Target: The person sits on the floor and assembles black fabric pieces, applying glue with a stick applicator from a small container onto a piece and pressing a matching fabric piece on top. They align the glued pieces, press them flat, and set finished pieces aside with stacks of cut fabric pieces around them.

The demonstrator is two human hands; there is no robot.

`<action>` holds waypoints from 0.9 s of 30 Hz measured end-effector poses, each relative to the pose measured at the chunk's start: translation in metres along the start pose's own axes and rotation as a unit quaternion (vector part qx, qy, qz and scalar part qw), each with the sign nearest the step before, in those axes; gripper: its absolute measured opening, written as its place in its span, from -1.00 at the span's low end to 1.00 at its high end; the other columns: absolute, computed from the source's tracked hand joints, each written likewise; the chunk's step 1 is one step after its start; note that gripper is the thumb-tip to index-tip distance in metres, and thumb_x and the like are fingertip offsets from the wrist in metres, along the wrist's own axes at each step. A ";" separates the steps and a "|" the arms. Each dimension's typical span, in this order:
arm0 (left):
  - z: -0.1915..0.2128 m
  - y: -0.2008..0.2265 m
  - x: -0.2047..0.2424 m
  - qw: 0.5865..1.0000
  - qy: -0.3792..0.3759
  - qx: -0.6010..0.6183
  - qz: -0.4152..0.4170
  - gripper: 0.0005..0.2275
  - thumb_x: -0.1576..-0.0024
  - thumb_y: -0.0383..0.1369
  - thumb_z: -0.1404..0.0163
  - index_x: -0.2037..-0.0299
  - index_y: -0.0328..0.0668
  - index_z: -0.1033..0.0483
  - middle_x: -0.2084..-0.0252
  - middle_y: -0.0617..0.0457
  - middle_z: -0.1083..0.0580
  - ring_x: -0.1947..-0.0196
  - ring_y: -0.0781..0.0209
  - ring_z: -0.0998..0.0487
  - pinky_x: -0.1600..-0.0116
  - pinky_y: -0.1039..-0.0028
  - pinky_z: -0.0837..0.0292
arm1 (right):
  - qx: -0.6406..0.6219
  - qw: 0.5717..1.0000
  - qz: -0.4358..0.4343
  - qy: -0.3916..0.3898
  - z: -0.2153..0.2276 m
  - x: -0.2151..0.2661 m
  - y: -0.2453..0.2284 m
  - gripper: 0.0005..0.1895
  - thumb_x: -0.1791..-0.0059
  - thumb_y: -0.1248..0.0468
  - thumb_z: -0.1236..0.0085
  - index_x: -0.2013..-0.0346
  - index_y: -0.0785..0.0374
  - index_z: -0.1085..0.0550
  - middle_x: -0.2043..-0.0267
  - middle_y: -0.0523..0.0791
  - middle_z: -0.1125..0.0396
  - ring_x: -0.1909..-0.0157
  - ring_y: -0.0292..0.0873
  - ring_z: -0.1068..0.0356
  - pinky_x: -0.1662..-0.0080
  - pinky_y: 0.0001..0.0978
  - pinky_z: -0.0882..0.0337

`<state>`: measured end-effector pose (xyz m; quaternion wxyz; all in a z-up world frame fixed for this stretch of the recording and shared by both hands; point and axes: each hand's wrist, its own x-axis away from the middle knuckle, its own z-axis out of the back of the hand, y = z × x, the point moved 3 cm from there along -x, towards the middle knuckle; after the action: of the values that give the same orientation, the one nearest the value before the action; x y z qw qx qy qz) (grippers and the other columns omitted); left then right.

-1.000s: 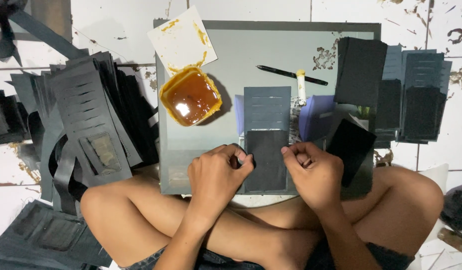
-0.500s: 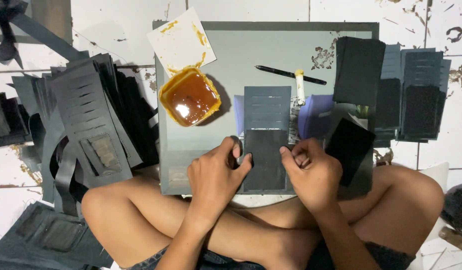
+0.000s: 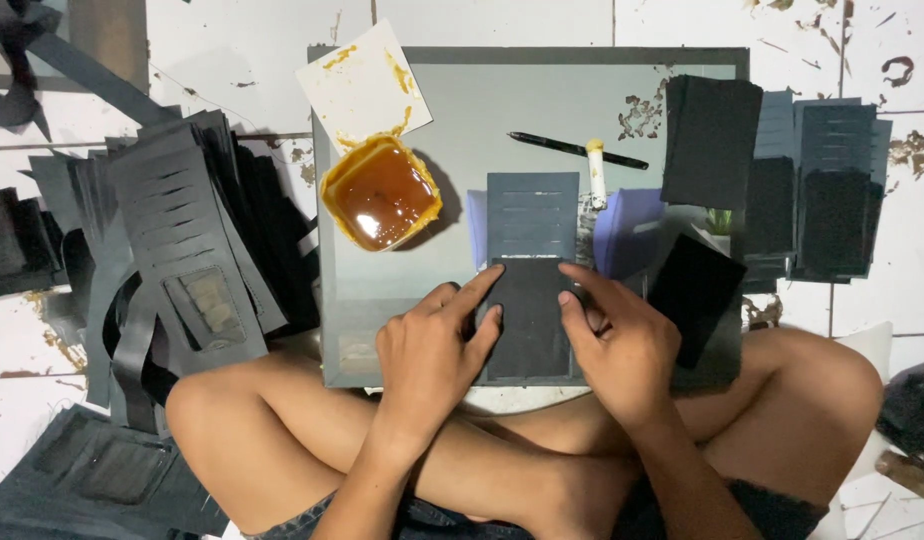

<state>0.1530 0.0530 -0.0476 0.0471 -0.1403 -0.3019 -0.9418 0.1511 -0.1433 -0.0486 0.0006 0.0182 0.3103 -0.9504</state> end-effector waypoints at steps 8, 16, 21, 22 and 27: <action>0.003 0.002 0.001 1.000 -0.013 -0.001 0.007 -0.67 -0.10 -0.14 -0.10 -0.09 0.50 -0.61 0.54 0.10 -0.46 0.54 -0.31 -0.58 0.32 -0.06 -0.52 | -0.001 0.998 0.055 0.017 0.001 0.003 -0.002 -0.63 -0.02 0.21 -0.21 -0.12 -0.13 -0.61 0.59 -0.18 -0.35 0.51 -0.07 -0.45 0.38 -0.28 -0.45; 0.003 0.002 -0.001 0.999 -0.028 0.005 0.013 -0.66 -0.13 -0.14 -0.06 -0.14 0.48 -0.59 0.51 0.08 -0.47 0.48 -0.33 -0.59 0.26 -0.07 -0.53 | 0.086 0.992 0.088 0.018 -0.003 0.009 0.001 -0.60 0.02 0.08 -0.19 -0.13 -0.23 -0.60 0.52 -0.21 -0.34 0.48 -0.04 -0.45 0.39 -0.22 -0.45; 0.013 0.000 -0.005 0.997 -0.053 0.042 0.026 -0.68 -0.18 -0.18 0.05 -0.11 0.51 -0.60 0.48 0.09 -0.54 0.42 -0.32 -0.61 0.19 -0.03 -0.53 | -0.013 0.998 0.052 0.044 -0.005 0.013 0.013 -0.57 0.05 0.18 -0.24 -0.14 -0.11 -0.60 0.42 -0.11 -0.44 0.32 0.03 -0.50 0.29 -0.16 -0.47; 0.018 0.002 -0.005 0.994 -0.072 0.071 0.025 -0.65 -0.19 -0.26 0.10 -0.12 0.45 -0.61 0.40 0.07 -0.58 0.33 -0.35 -0.62 0.13 -0.06 -0.53 | -0.027 0.995 0.074 0.055 -0.002 0.014 0.012 -0.60 0.01 0.24 -0.21 -0.14 -0.05 -0.60 0.38 -0.13 -0.44 0.31 -0.01 -0.50 0.25 -0.22 -0.48; 0.021 -0.006 -0.008 0.989 -0.108 0.094 0.025 -0.60 -0.20 -0.37 0.17 -0.13 0.40 -0.61 0.27 0.07 -0.64 0.19 -0.33 -0.63 0.05 -0.06 -0.53 | 0.066 0.970 0.233 0.031 -0.002 0.013 -0.006 -0.63 -0.06 0.12 -0.07 -0.12 0.10 -0.58 0.05 -0.10 -0.45 -0.04 -0.01 -0.48 -0.07 -0.19 -0.46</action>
<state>0.1650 0.0704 -0.0367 0.0504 -0.2438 -0.3888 -0.8870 0.1385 -0.1373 -0.0473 0.2109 0.1190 0.2345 -0.9415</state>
